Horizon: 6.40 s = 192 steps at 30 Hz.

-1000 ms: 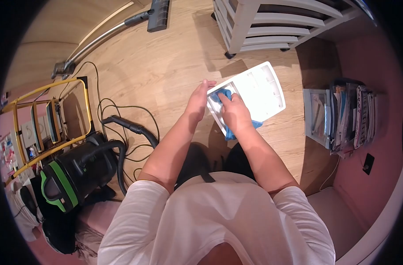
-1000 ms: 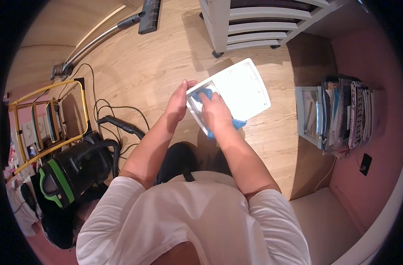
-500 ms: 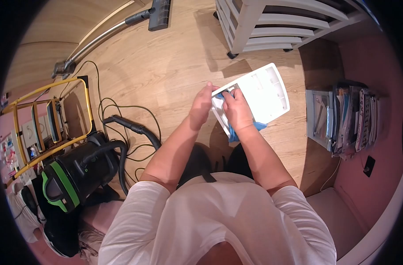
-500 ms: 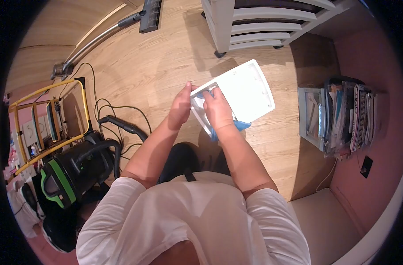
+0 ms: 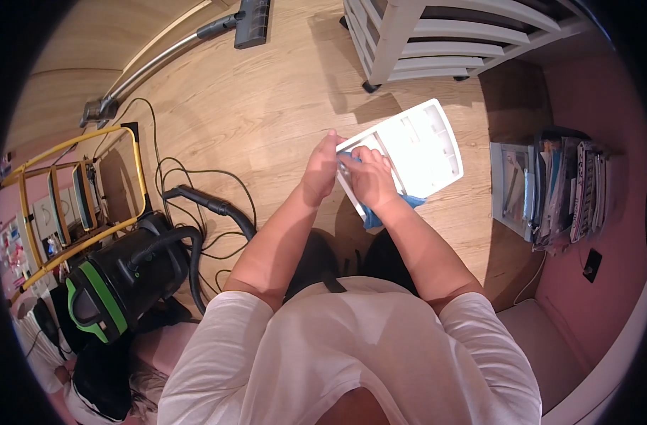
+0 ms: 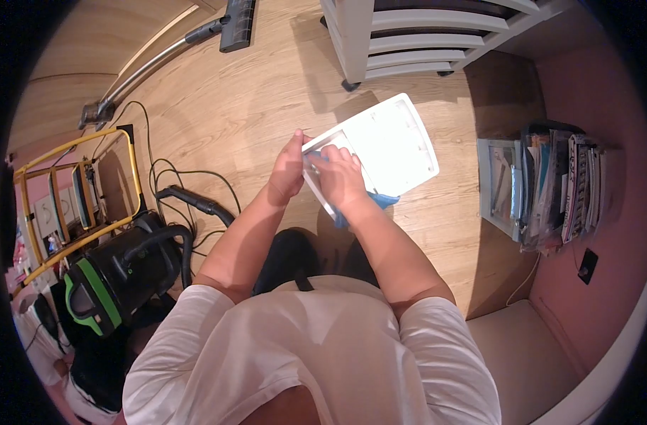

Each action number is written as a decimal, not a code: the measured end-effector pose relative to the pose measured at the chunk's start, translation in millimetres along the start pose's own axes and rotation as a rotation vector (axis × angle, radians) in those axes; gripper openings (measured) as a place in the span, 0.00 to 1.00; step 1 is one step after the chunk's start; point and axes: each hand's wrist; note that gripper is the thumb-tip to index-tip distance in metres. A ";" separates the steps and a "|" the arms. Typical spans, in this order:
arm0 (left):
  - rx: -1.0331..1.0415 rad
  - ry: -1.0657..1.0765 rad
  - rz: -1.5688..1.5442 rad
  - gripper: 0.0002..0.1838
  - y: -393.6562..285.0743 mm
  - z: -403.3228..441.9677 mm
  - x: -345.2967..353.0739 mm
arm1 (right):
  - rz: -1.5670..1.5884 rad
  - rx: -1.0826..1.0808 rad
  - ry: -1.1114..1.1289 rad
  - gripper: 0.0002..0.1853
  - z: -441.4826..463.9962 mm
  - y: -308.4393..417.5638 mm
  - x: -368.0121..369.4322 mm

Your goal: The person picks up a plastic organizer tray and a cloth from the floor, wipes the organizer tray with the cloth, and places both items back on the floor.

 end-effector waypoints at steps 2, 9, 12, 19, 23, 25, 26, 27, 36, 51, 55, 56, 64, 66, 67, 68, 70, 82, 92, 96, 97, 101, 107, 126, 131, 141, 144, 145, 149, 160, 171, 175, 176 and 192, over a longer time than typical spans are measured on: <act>0.055 -0.010 0.002 0.24 -0.3 -1.2 2.5 | 0.003 -0.003 0.016 0.16 0.2 0.5 -2.3; -0.117 -0.048 -0.081 0.24 -11.4 -3.0 4.8 | 0.191 0.007 -0.006 0.15 -7.4 -9.7 -15.4; -0.101 -0.043 -0.091 0.23 -11.5 -4.3 5.7 | 0.238 -0.073 -0.194 0.14 3.5 -16.8 6.2; -0.031 -0.015 -0.076 0.22 -4.6 -3.0 3.7 | 0.018 -0.084 -0.021 0.13 1.3 1.0 -3.9; -0.103 -0.087 -0.064 0.22 -6.7 -0.5 7.0 | -0.013 -0.035 0.089 0.13 -21.8 -0.2 -19.4; -0.107 -0.083 -0.082 0.23 -3.3 2.7 5.9 | 0.015 -0.063 0.095 0.13 -36.8 -8.7 -18.5; -0.111 -0.080 -0.088 0.24 -0.7 3.7 5.3 | 0.024 -0.041 0.117 0.13 -37.5 -11.9 -18.6; -0.089 -0.074 -0.075 0.24 1.4 4.8 4.5 | 0.032 -0.020 0.138 0.13 -35.6 -14.7 -19.3; 0.220 -0.083 0.196 0.25 -17.8 -24.5 15.9 | 1.273 0.778 -0.612 0.12 9.1 17.5 18.9; -0.112 -0.146 -0.050 0.30 -5.4 -12.5 14.4 | 0.445 -0.131 -0.349 0.16 12.2 19.5 7.0; -0.021 -0.045 0.005 0.31 16.0 4.6 2.0 | 0.356 0.153 -0.302 0.18 19.0 21.6 -14.3; -0.029 0.011 -0.035 0.31 11.5 3.1 2.4 | 0.316 0.137 -0.316 0.18 19.1 22.4 -13.1; -0.212 -0.145 -0.209 0.35 -10.5 -4.6 12.6 | 0.411 -0.029 -0.132 0.18 0.4 23.9 -5.4; -0.114 -0.122 -0.179 0.36 0.2 2.3 9.4 | 0.452 0.022 -0.192 0.19 -16.6 11.2 -14.4; -0.083 -0.124 -0.185 0.37 2.0 2.5 9.7 | 0.442 0.042 -0.299 0.20 -25.9 1.1 -12.2; -0.052 -0.126 -0.187 0.37 2.8 1.6 10.4 | 0.432 0.062 -0.409 0.21 -29.7 -0.3 -13.1; 0.081 -0.159 0.015 0.35 8.7 -11.2 11.6 | 0.361 0.129 -0.332 0.21 -26.2 0.5 -7.4; 0.220 -0.377 0.253 0.24 14.3 -9.2 24.5 | 0.074 0.085 0.205 0.15 -20.1 8.3 -16.1; 0.242 -0.427 0.362 0.20 5.1 1.0 23.0 | 0.512 0.232 0.496 0.15 -107.1 11.1 -96.1; 0.380 -0.415 0.362 0.17 21.9 3.2 24.2 | 0.396 0.162 0.127 0.15 -83.1 11.2 -100.4; 0.354 -0.405 0.327 0.17 24.0 4.7 26.8 | 0.218 0.040 0.030 0.14 -69.9 13.5 -88.2; 0.349 -0.459 0.378 0.16 12.2 0.7 31.6 | -0.223 -0.134 0.030 0.14 -39.8 -6.7 -38.2; 0.382 -0.473 0.511 0.16 1.6 -8.5 40.2 | -0.122 -0.035 0.363 0.14 -50.5 -13.3 -46.7; 0.402 -0.544 0.643 0.12 1.2 -22.7 22.3 | 0.162 -0.051 0.029 0.09 -6.5 0.7 -40.4; 0.376 -0.463 0.873 0.13 12.7 -61.1 -35.6 | 0.862 0.400 -0.051 0.11 -81.2 -20.3 -128.0; 0.087 -0.288 0.890 0.17 29.0 -138.4 -10.6 | 1.173 0.316 -0.240 0.23 -122.7 -4.4 -203.7; 0.417 -0.551 0.927 0.21 0.6 -114.6 -26.4 | 1.115 0.323 -0.228 0.18 -108.1 -4.3 -198.9; 0.690 -0.679 0.970 0.23 -9.7 -102.9 -34.1 | 1.085 0.375 -0.210 0.17 -98.9 2.5 -191.4; 0.645 -0.600 1.356 0.21 -71.0 -53.4 -49.2 | 0.998 0.523 0.097 0.13 -80.1 21.0 -128.4; 0.072 -0.238 1.348 0.13 -56.1 -50.1 -54.3 | 0.929 0.539 -0.278 0.13 -67.8 0.5 -149.3; 0.298 -0.057 1.138 0.16 -31.0 -23.8 -33.1 | 0.105 0.070 -0.231 0.14 -15.4 -21.7 -63.6; 0.383 -0.113 1.125 0.10 -28.1 -23.6 -29.8 | 0.057 -0.002 -0.035 0.18 -12.6 -29.7 -25.5; 0.414 -0.128 1.096 0.10 -27.5 -23.5 -30.8 | 0.022 -0.034 -0.003 0.18 -9.9 -32.4 -28.0; 0.421 -0.329 1.100 0.11 -11.5 -23.7 -22.6 | -0.539 0.045 0.373 0.16 23.2 -13.9 -54.0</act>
Point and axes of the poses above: each hand's wrist, its own z-axis towards the middle knuckle, its own x-axis out of the palm, y = z × x, and after that the axes turned 10 degrees about z, right-handed
